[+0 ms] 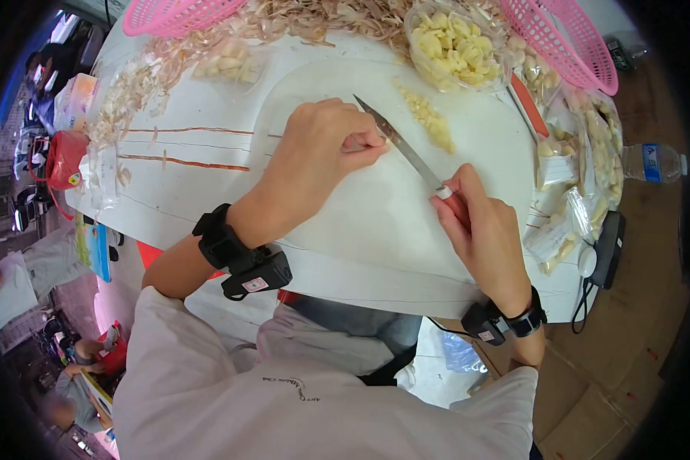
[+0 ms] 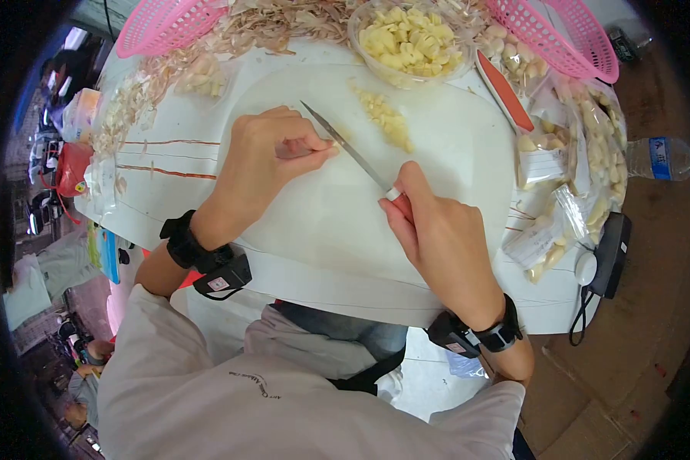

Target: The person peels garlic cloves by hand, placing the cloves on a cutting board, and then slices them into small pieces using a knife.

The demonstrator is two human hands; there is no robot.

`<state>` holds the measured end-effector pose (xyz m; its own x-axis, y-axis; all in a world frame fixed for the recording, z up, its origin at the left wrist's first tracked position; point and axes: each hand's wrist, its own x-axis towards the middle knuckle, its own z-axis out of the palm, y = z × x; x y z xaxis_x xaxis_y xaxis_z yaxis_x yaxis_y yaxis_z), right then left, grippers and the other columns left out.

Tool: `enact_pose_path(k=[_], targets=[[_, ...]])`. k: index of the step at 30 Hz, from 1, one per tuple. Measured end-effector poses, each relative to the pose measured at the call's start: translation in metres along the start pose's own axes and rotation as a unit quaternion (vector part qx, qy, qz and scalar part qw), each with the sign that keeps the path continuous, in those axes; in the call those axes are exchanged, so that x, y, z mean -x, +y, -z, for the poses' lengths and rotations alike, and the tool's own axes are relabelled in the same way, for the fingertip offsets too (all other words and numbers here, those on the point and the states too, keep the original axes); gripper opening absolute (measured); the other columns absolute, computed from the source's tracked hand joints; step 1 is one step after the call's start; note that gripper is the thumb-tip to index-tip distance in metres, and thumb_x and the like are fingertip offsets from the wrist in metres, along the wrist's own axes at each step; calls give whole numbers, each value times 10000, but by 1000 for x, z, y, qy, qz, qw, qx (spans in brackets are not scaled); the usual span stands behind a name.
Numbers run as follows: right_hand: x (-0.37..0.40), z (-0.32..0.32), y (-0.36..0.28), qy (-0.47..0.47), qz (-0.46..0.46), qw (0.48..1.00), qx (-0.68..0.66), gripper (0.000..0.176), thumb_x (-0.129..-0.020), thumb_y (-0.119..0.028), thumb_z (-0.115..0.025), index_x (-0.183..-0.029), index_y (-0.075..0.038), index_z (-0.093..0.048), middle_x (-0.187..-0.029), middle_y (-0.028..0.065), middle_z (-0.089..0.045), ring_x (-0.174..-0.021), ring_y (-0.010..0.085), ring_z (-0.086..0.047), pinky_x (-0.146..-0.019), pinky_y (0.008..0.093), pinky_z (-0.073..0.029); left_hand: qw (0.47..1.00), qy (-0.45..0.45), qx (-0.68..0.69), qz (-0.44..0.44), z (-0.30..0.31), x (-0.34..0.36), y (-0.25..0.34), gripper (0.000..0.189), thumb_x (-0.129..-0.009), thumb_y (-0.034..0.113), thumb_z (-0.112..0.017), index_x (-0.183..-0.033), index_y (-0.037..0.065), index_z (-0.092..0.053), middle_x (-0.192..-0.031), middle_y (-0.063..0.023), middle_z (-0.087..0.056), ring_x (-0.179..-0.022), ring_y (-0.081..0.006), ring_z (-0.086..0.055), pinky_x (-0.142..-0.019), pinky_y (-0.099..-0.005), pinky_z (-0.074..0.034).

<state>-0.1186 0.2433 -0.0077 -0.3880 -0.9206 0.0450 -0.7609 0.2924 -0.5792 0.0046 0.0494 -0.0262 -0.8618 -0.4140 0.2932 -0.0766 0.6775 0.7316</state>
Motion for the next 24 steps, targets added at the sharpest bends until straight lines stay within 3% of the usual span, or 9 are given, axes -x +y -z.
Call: enact_pose_path(k=[17, 24], targets=[[0, 0, -2, -24, -11, 999, 35, 195, -914, -144, -621, -973, -60, -455, -654, 99, -620, -591, 333, -620, -508, 421, -463, 1000, -3, -7, -3, 1, 0, 0, 158, -762, 60, -781, -743, -14, -643, -692, -70, -620, -584, -146, -546, -557, -262, -459], [1, 6, -1, -17, -44, 998, -45, 216, -909, -138, -641, -979, -60, -452, -648, 124, -601, -599, 351, -614, -517, 401, -458, 1000, -4, -1, 12, 1, 0, 0, 159, -759, 63, -784, -740, -17, -647, -683, -72, -618, -569, -144, -539, -549, -268, -449]])
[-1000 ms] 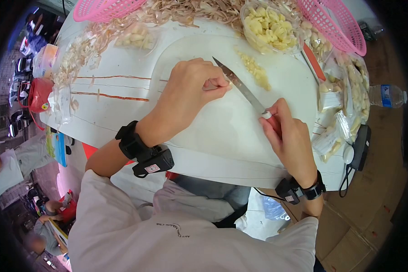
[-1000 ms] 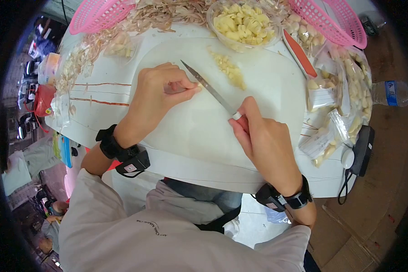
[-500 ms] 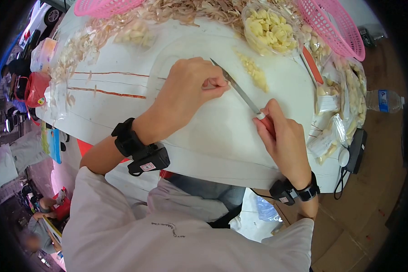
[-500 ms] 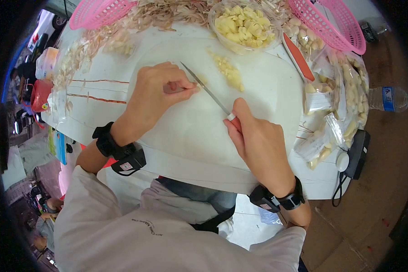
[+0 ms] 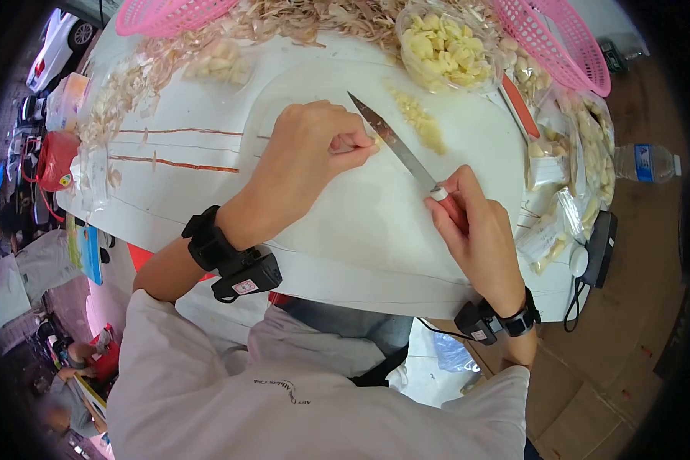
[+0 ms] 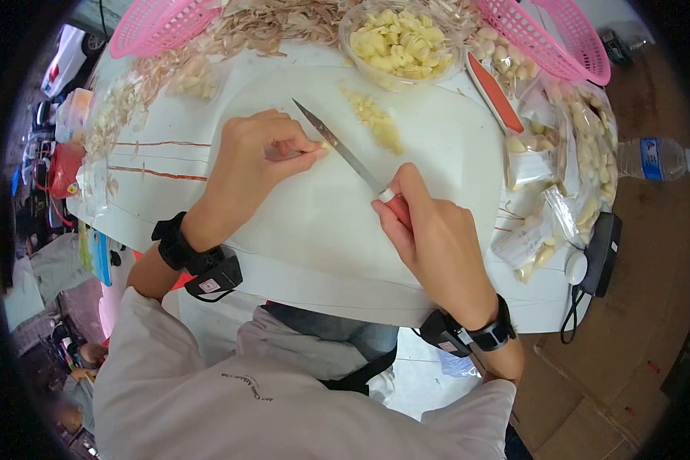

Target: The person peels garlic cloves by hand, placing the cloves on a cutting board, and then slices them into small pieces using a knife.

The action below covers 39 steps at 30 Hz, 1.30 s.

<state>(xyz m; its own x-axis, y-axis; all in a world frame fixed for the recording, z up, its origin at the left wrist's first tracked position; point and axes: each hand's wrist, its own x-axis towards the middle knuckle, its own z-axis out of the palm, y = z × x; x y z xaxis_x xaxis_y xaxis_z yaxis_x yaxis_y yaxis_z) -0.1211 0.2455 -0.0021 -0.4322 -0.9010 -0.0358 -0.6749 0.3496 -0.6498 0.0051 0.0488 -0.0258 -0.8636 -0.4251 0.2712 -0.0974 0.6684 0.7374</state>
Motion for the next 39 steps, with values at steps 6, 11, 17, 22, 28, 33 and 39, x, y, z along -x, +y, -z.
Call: enact_pose_path(k=[6, 11, 17, 22, 28, 33, 39], targets=[[0, 0, 0, -6, 14, 1000, 20, 216, -911, -142, -642, -982, -61, -454, -638, 125, -588, -583, 350, -603, -510, 405, -448, 1000, 3, 0, -10, 1, 0, 0, 156, -760, 59, -781, -742, -21, -648, -683, -75, -618, -578, -148, -542, -552, -273, -451], [0, -1, 0, -6, 22, 999, 31, 214, -911, -147, -642, -981, -60, -459, -644, 127, -594, -586, 349, -607, -510, 412, -451, 1000, 3, 7, -14, 0, 0, -1, 145, -763, 59, -777, -745, -14, -653, -692, -77, -618, -584, -152, -544, -554, -274, -453], [0, -1, -1, 1, 22, 999, 40, 207, -914, -140, -637, -986, -59, -460, -654, 135, -604, -592, 357, -611, -513, 417, -456, 1000, 4, 6, -15, 1, 1, 0, 141, -769, 67, -775, -747, -6, -656, -681, -73, -609, -582, -149, -546, -552, -273, -453], [0, -1, -2, 3, 17, 999, 28, 214, -909, -126, -641, -985, -56, -454, -658, 142, -606, -600, 365, -614, -519, 412, -462, 1000, 5, -4, -16, 0, 1, -1, 144, -769, 65, -774, -740, -5, -652, -679, -68, -608, -580, -146, -541, -549, -272, -451], [0, -1, -2, -5, 20, 999, 33, 217, -908, -122, -641, -991, -58, -451, -659, 138, -608, -597, 359, -617, -517, 411, -464, 1000, 9, -1, -15, 0, 1, -1, 143, -768, 59, -774, -739, -6, -650, -681, -67, -609, -581, -145, -541, -550, -268, -454], [-2, -5, 0, 4, 39, 998, 57, 216, -913, -144, -635, -985, -60, -450, -658, 113, -616, -586, 339, -619, -502, 408, -464, 1000, 7, 0, -19, -1, 1, -2, 131, -768, 50, -771, -748, -7, -655, -690, -69, -612, -586, -144, -544, -551, -266, -455], [-1, -3, -1, -8, 40, 995, 87, 214, -920, -164, -627, -979, -59, -450, -662, 101, -625, -591, 332, -621, -505, 411, -467, 1000, 1, -5, -11, 1, 1, 1, 124, -770, 43, -767, -758, -12, -656, -696, -76, -617, -600, -155, -550, -562, -271, -463]])
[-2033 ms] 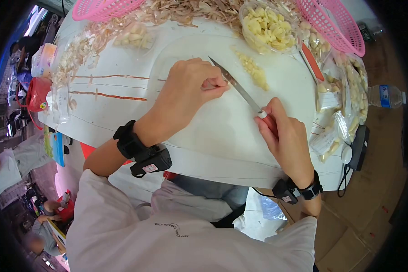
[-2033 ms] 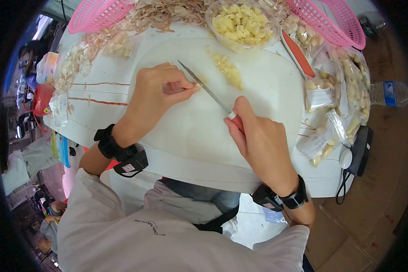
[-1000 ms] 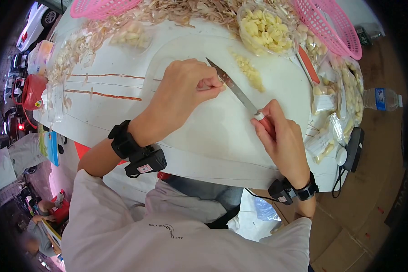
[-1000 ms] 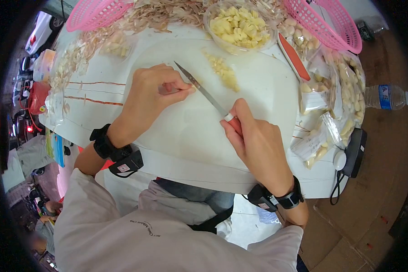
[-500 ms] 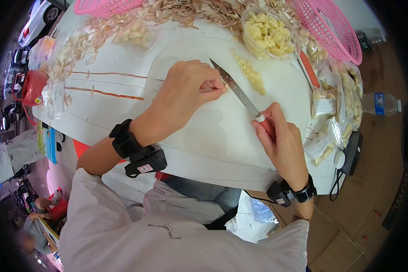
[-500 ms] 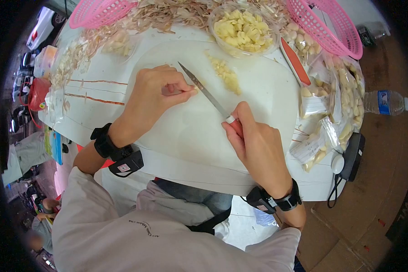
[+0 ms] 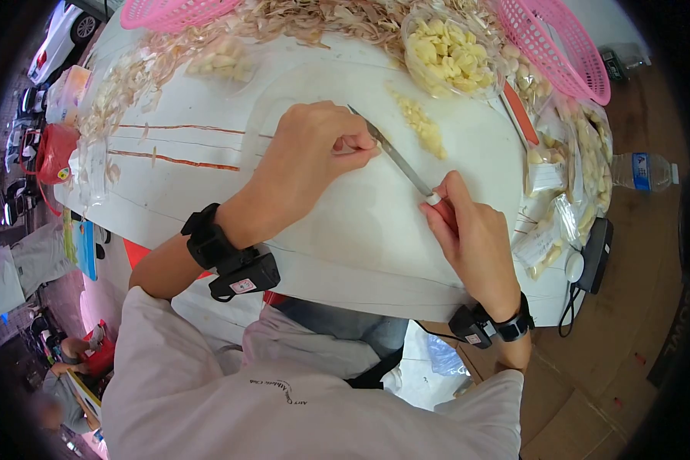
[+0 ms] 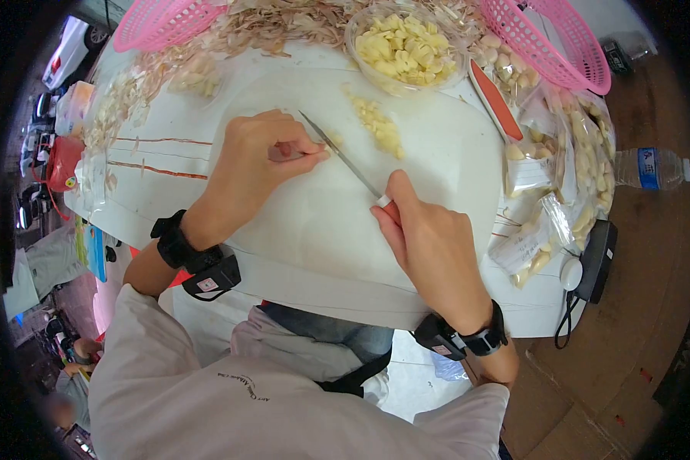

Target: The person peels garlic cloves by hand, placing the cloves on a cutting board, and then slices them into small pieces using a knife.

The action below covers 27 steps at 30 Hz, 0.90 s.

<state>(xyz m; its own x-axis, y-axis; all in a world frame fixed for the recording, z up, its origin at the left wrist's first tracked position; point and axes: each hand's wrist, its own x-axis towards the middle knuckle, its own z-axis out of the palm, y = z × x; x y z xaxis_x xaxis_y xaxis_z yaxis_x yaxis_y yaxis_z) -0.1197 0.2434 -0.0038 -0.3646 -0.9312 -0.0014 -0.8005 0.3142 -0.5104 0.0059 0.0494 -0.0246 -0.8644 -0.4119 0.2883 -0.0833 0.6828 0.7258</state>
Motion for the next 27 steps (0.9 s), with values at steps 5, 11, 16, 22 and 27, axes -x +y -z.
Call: enact_pose_path(k=[5, 11, 16, 22, 27], targets=[[2, 2, 1, -5, -14, 1000, -13, 213, -918, -157, -629, -982, -55, -454, -673, 121, -628, -610, 347, -624, -521, 414, -468, 1000, 4, 12, -7, 0, 0, -2, 133, -772, 47, -767, -749, -11, -650, -692, -75, -614, -593, -153, -536, -553, -274, -450], [2, 4, 0, 5, -36, 997, -69, 219, -914, -136, -639, -990, -51, -453, -673, 148, -619, -619, 371, -624, -531, 410, -468, 1000, 0, -9, -6, 0, 0, -1, 141, -770, 53, -772, -741, -9, -649, -680, -73, -608, -585, -151, -537, -548, -275, -447], [2, 4, 0, -3, -31, 998, -56, 222, -911, -134, -644, -980, -51, -451, -668, 140, -620, -605, 359, -624, -526, 403, -470, 1000, 6, 0, -13, -1, 0, -3, 141, -769, 54, -774, -742, -8, -650, -679, -76, -606, -580, -149, -535, -547, -276, -445], [1, 5, 0, 2, -26, 998, -59, 218, -914, -135, -641, -977, -52, -450, -660, 136, -616, -598, 353, -621, -523, 403, -468, 1000, 5, 8, -7, -1, 0, -3, 136, -769, 51, -773, -747, -9, -652, -684, -76, -610, -583, -147, -538, -549, -275, -447], [1, 4, 0, -3, -26, 998, -55, 221, -914, -140, -641, -981, -53, -449, -659, 135, -613, -597, 354, -619, -522, 405, -465, 1000, 3, 2, -4, -1, 0, -3, 131, -768, 50, -772, -752, -10, -657, -693, -76, -619, -585, -149, -544, -553, -273, -454]])
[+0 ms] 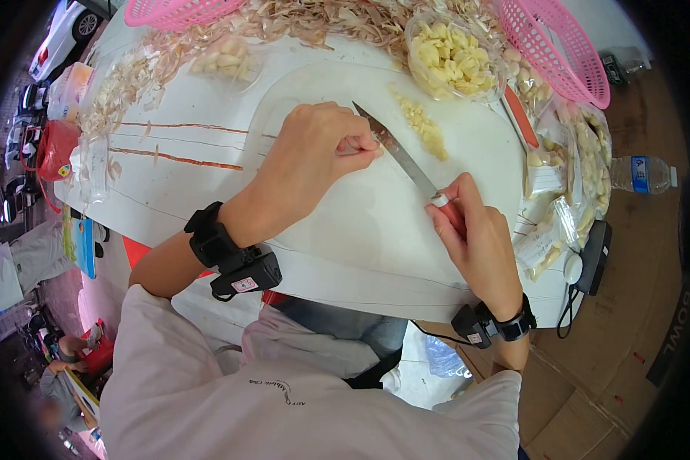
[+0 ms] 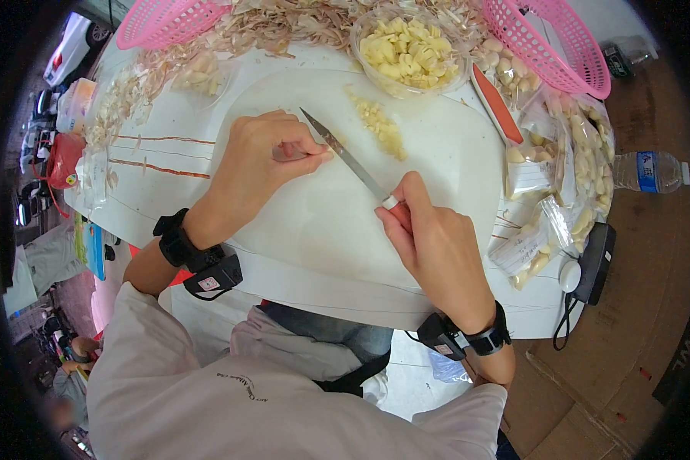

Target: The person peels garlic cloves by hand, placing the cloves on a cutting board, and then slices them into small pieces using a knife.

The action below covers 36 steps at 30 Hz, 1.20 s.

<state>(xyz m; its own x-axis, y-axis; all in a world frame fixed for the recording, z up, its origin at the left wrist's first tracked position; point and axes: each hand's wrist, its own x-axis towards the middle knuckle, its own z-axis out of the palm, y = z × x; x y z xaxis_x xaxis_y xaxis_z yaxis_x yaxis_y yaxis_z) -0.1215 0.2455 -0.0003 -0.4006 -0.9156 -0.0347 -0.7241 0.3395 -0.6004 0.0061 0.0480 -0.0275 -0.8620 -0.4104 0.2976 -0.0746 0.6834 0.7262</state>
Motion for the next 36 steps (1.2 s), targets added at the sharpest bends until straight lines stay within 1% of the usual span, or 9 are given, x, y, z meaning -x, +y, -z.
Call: enact_pose_path(k=[11, 14, 16, 20, 26, 31, 33, 35, 36], targets=[[-1, -8, -1, 15, 8, 1000, 5, 212, -921, -140, -627, -978, -55, -441, -670, 113, -627, -592, 344, -621, -507, 412, -472, 1000, 1, -8, -9, 0, 0, 0, 122, -762, 50, -772, -757, -7, -664, -692, -75, -621, -598, -155, -559, -570, -275, -467], [0, -8, -2, 21, 27, 999, 33, 217, -920, -141, -625, -973, -53, -434, -674, 107, -634, -586, 337, -622, -501, 412, -474, 1000, 4, 13, 2, 0, 1, 1, 124, -757, 47, -772, -756, -8, -661, -700, -77, -625, -605, -157, -561, -575, -278, -469], [1, -5, -1, 3, 24, 999, 41, 218, -921, -145, -622, -972, -53, -431, -674, 108, -634, -583, 330, -623, -500, 415, -471, 1000, 2, 12, 3, 0, 0, 1, 126, -757, 47, -772, -756, -9, -659, -703, -76, -626, -607, -157, -561, -578, -278, -470], [3, -5, 0, 4, 27, 999, 42, 209, -923, -149, -616, -979, -55, -438, -673, 104, -635, -582, 327, -624, -496, 416, -467, 1000, 2, 3, 0, 0, 1, 0, 127, -756, 40, -771, -754, -14, -655, -711, -73, -634, -615, -155, -566, -583, -274, -470], [0, -8, -2, 4, 32, 996, 84, 197, -934, -159, -594, -1008, -63, -440, -669, 106, -631, -597, 326, -628, -508, 426, -468, 999, 4, 36, 25, -1, 1, 2, 113, -756, 27, -769, -759, -16, -664, -711, -68, -640, -624, -144, -572, -581, -268, -470], [0, -7, -1, -18, 41, 991, 127, 197, -940, -171, -580, -993, -60, -426, -671, 114, -629, -603, 333, -626, -509, 429, -469, 999, -4, 25, 21, -1, 0, 1, 110, -751, 33, -777, -771, -16, -680, -700, -65, -632, -607, -129, -549, -578, -259, -459], [0, -8, 2, -14, 33, 992, 119, 204, -942, -173, -581, -988, -54, -421, -679, 117, -632, -605, 337, -626, -509, 431, -469, 1000, -1, 19, 21, -1, 0, 1, 112, -748, 34, -780, -774, -17, -684, -696, -65, -630, -601, -126, -542, -575, -256, -454], [0, -7, 3, -12, 31, 993, 112, 212, -944, -174, -581, -983, -49, -415, -688, 121, -634, -606, 341, -625, -509, 433, -468, 999, -7, 15, 44, -1, 0, 1, 123, -744, 41, -785, -779, -22, -686, -690, -68, -623, -595, -124, -537, -566, -256, -446], [-1, -4, 3, 2, 21, 998, 62, 221, -945, -177, -584, -985, -44, -412, -694, 122, -635, -606, 343, -624, -510, 433, -468, 999, -6, 14, 45, 0, 0, 1, 123, -744, 41, -785, -779, -22, -686, -690, -68, -623, -595, -124, -537, -566, -256, -446]])
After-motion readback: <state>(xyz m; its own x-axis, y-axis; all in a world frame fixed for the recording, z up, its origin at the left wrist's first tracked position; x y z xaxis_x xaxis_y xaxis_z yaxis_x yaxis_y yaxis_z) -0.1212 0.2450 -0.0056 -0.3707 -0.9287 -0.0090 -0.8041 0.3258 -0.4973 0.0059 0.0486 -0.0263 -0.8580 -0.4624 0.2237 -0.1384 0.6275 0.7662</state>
